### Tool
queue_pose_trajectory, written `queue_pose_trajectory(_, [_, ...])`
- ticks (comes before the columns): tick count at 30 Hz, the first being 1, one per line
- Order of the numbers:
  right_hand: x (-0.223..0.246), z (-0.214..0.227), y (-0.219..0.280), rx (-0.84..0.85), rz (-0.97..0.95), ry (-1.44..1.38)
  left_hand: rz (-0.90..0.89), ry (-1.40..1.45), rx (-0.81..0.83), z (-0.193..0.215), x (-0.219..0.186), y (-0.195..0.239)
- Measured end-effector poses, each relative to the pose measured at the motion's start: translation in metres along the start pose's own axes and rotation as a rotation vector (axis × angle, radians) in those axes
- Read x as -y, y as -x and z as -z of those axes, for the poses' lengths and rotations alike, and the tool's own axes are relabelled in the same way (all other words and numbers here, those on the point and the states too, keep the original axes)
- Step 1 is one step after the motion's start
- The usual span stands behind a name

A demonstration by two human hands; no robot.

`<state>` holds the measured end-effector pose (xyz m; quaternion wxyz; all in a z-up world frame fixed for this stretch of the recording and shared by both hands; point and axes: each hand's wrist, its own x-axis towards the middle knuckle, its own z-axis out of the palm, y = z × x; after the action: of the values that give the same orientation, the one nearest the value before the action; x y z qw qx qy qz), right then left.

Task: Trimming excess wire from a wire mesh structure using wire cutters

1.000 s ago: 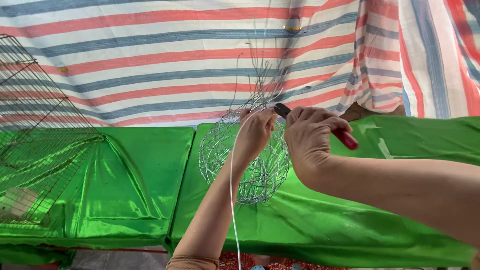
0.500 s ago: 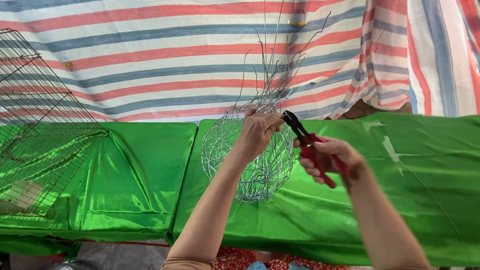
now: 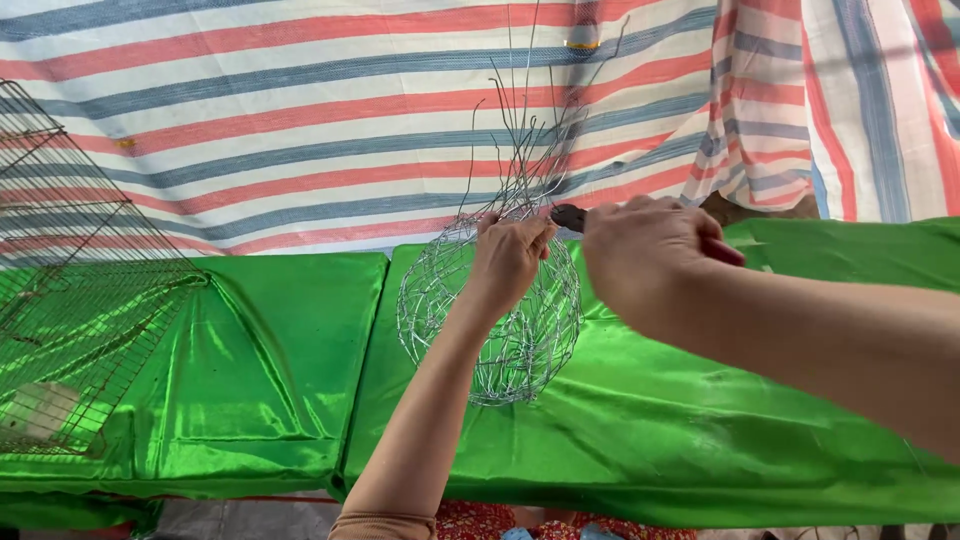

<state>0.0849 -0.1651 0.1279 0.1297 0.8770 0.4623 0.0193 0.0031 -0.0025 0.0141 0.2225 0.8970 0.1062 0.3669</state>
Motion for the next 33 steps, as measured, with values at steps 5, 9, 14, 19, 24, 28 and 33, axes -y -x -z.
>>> queue_pose_trajectory(5, [0.034,-0.001,0.001,-0.204,-0.129,0.306,-0.034,-0.037,-0.031,-0.003,0.006,-0.005])
queue_pose_trajectory(9, [-0.016,0.033,-0.019,0.180,0.078,-0.076,0.004,0.039,-0.032,0.009,0.003,-0.002])
queue_pose_trajectory(14, [-0.063,0.015,-0.013,0.527,0.165,-0.765,-0.048,0.137,-0.081,0.012,0.003,0.007])
queue_pose_trajectory(19, [-0.070,-0.135,-0.035,0.768,0.691,-1.987,-0.072,0.173,-0.086,0.003,-0.004,0.007])
queue_pose_trajectory(24, [-0.030,-0.196,-0.031,0.941,1.031,-2.176,-0.090,0.190,-0.088,0.008,0.007,0.001])
queue_pose_trajectory(28, [-0.045,-0.180,-0.004,0.845,1.068,-2.105,-0.075,0.181,-0.091,0.009,0.014,0.005])
queue_pose_trajectory(33, [-0.048,-0.183,0.028,0.752,0.830,-1.980,-0.082,0.129,-0.134,0.016,-0.001,0.011])
